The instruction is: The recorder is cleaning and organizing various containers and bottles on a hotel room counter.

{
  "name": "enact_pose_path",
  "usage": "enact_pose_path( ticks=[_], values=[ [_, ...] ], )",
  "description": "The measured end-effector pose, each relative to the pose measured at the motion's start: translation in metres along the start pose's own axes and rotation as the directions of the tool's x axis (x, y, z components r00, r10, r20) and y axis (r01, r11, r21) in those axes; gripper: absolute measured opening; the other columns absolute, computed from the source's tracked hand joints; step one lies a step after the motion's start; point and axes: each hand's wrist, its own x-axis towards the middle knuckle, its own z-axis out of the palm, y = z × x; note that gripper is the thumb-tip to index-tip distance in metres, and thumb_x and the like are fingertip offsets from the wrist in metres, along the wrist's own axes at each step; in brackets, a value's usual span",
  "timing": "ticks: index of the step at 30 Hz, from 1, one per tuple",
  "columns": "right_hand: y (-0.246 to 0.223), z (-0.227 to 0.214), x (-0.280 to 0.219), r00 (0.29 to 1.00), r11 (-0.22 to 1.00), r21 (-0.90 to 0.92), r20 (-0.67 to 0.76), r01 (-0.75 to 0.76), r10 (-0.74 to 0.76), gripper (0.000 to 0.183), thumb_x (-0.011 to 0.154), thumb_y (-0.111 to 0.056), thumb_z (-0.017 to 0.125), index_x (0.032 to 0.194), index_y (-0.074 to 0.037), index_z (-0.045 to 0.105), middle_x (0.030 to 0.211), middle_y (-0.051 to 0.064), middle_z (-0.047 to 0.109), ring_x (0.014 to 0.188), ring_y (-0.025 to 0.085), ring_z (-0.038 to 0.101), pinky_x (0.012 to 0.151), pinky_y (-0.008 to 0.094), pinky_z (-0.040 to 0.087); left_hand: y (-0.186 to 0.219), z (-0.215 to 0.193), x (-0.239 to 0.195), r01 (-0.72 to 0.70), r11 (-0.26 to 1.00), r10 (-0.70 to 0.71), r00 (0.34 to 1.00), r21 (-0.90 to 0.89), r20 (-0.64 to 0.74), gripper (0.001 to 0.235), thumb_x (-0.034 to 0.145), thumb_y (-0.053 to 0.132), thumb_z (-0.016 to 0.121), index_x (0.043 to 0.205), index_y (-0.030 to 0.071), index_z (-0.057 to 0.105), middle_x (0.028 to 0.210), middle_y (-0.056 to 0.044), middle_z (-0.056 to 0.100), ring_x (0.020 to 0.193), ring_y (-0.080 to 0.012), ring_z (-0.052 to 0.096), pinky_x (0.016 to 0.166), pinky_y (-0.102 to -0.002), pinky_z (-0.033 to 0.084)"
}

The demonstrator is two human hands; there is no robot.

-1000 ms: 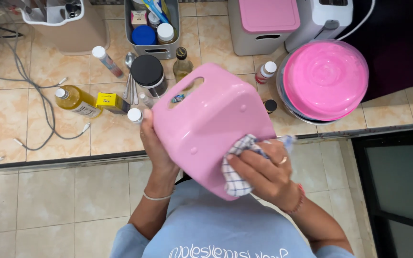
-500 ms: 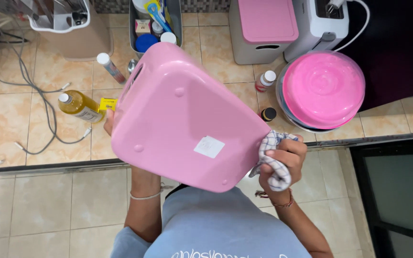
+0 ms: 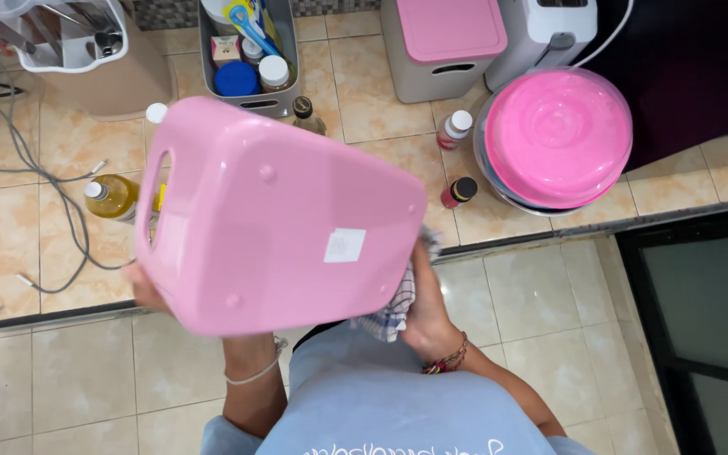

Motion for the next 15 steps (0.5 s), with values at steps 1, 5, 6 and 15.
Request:
enact_pose_path(
  ticks=[1, 5, 6, 15],
  values=[
    [0.002, -0.005, -0.001, 1.000, 1.000, 0.005, -0.006, 0.002, -0.002, 0.057, 0.102, -0.050, 0.049, 0.138, -0.007, 0.055, 0.127, 0.011, 0.067, 0.111, 0.022, 0.068, 0.096, 0.041, 0.055, 0.008, -0.002, 0.005, 0.002, 1.000, -0.002, 1.000, -0.002, 0.008, 0.060, 0.122, 0.044, 0.049, 0.155, 0.005, 0.017, 0.149, -0.014, 0.035, 0.143, -0.0203, 0.050, 0.117, -0.043, 0.051],
    [-0.011, -0.010, -0.026, 0.969, 0.973, -0.216, 0.213, -0.082, 0.129, 0.059, 0.098, -0.040, 0.058, 0.144, -0.003, 0.050, 0.135, 0.014, 0.062, 0.120, 0.026, 0.063, 0.103, 0.045, 0.051, 0.001, -0.018, -0.022, 0.270, 0.938, -0.296, 0.950, -0.219, -0.099, 0.061, 0.112, 0.056, 0.040, 0.098, -0.003, 0.053, 0.083, -0.010, 0.061, 0.074, -0.0189, 0.065, 0.066, -0.040, 0.060],
    [-0.019, -0.006, -0.036, 0.923, 0.916, -0.391, 0.379, 0.090, 0.071, 0.064, 0.096, -0.036, 0.064, 0.147, -0.001, 0.045, 0.139, 0.017, 0.058, 0.125, 0.028, 0.059, 0.106, 0.047, 0.048, -0.010, -0.025, -0.040, 0.213, 0.859, -0.237, 0.971, -0.466, 0.006, 0.067, 0.113, 0.058, 0.037, 0.087, -0.001, 0.056, 0.070, -0.007, 0.058, 0.063, -0.0155, 0.061, 0.061, -0.036, 0.056],
    [-0.064, -0.098, -0.070, 0.982, 0.971, -0.235, -0.166, 0.053, -0.094, 0.062, 0.103, -0.039, 0.051, 0.152, -0.001, 0.045, 0.127, 0.011, 0.067, 0.114, 0.023, 0.064, 0.096, 0.040, 0.052, 0.074, 0.018, 0.010, 0.073, 0.457, 0.414, 0.864, -0.886, 0.285, 0.052, 0.108, 0.028, 0.048, 0.062, 0.007, 0.035, 0.051, -0.002, 0.042, 0.038, -0.0174, 0.041, 0.038, -0.036, 0.031]
  ],
)
